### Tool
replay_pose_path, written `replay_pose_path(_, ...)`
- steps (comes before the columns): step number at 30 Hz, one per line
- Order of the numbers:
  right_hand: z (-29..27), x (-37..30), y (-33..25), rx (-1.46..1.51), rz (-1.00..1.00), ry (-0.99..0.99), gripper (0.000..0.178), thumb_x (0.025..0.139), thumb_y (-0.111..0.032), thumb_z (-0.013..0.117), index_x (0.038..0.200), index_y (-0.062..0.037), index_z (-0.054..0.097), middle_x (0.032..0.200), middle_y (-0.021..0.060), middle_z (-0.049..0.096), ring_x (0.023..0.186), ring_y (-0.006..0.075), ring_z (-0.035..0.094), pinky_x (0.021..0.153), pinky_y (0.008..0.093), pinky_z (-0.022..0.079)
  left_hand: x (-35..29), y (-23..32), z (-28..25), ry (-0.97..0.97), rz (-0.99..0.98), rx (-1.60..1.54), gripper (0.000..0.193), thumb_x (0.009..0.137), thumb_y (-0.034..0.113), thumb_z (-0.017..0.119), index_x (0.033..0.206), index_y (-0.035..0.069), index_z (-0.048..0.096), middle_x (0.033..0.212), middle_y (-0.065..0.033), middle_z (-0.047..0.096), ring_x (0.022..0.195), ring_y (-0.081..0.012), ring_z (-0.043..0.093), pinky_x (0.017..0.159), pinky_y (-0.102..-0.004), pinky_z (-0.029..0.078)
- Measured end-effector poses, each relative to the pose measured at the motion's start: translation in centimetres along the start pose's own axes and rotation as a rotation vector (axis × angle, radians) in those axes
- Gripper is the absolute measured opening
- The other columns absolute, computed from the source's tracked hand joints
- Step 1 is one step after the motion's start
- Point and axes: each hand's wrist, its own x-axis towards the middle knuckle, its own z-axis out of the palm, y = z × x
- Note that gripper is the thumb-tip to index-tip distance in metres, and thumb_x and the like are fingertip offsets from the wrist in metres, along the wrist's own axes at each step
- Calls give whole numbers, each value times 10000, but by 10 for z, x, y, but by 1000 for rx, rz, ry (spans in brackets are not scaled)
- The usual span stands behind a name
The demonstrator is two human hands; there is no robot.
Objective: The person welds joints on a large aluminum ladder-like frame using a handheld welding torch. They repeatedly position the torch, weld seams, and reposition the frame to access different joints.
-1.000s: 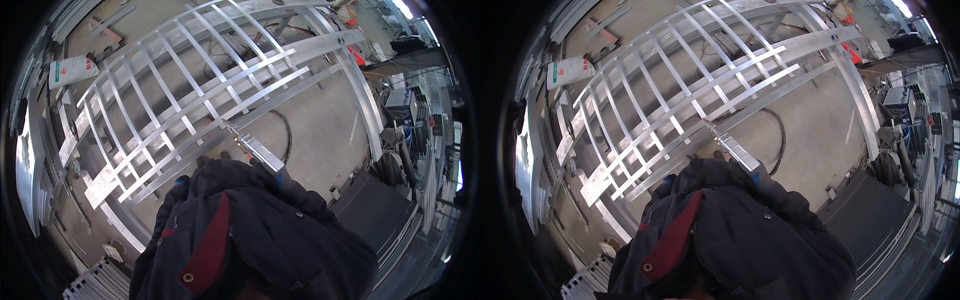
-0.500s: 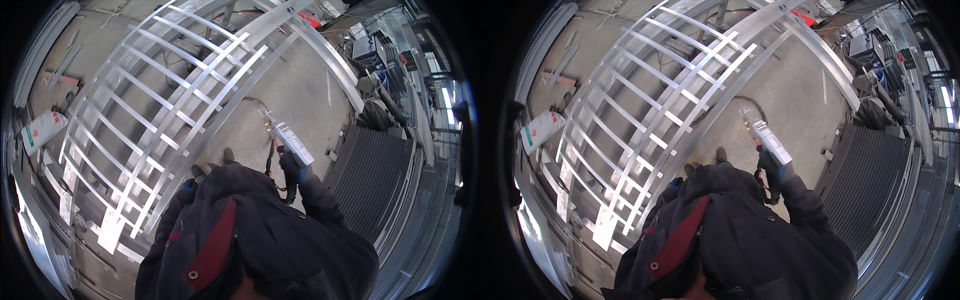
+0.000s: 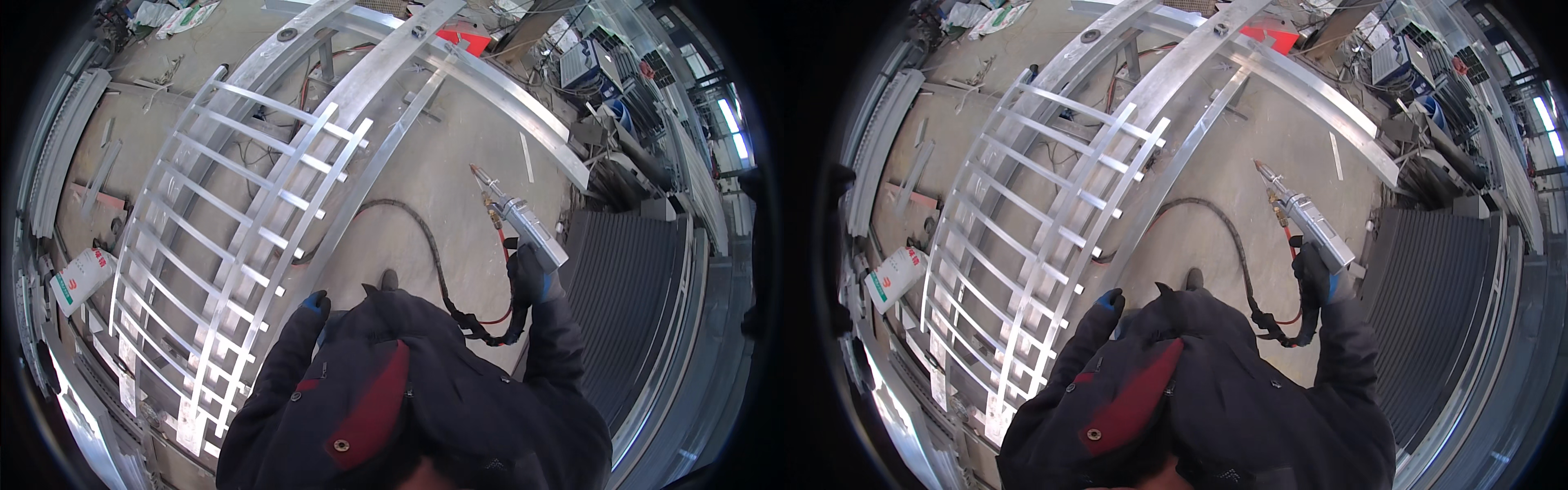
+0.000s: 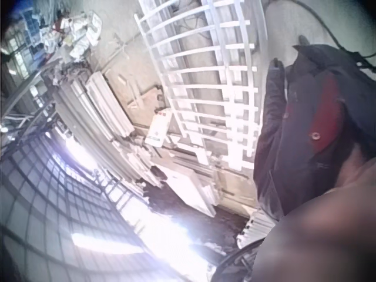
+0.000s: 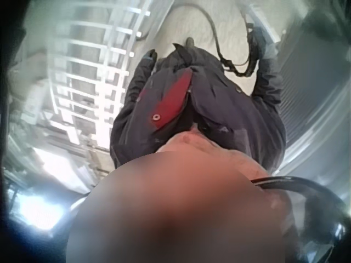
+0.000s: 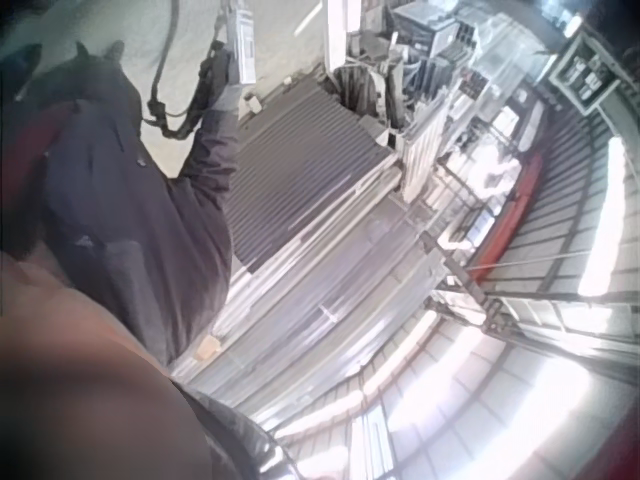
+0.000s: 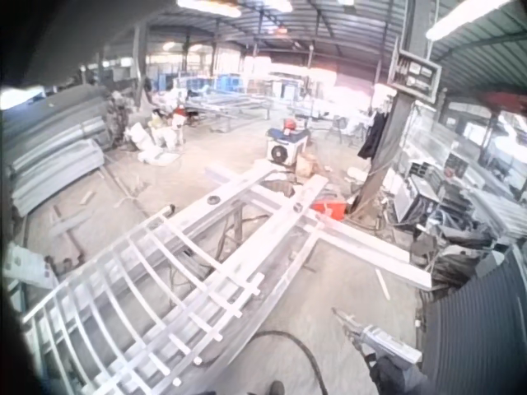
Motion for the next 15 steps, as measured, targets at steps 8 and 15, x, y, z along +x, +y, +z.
replay_pose_path(8, -53, 136, -117, -157, -253, -87, 371, 1069, -302, 595, 1243, 21, 651, 762, 49, 648, 643, 123, 608, 555, 272, 460, 65, 89, 39, -86, 8, 25, 524, 1002, 361, 616, 1391, 13, 662, 1334, -250, 703, 1275, -355, 672, 1106, -425, 515)
replay_pose_path(15, -24, 280, -210, -277, -226, -149, 305, 1051, -317, 656, 1120, -28, 723, 704, 18, 609, 603, 109, 589, 534, 249, 431, 164, 145, 28, -40, -27, -117, 535, 1015, 391, 631, 1423, 44, 646, 1360, -219, 700, 1276, -340, 672, 1104, -429, 515)
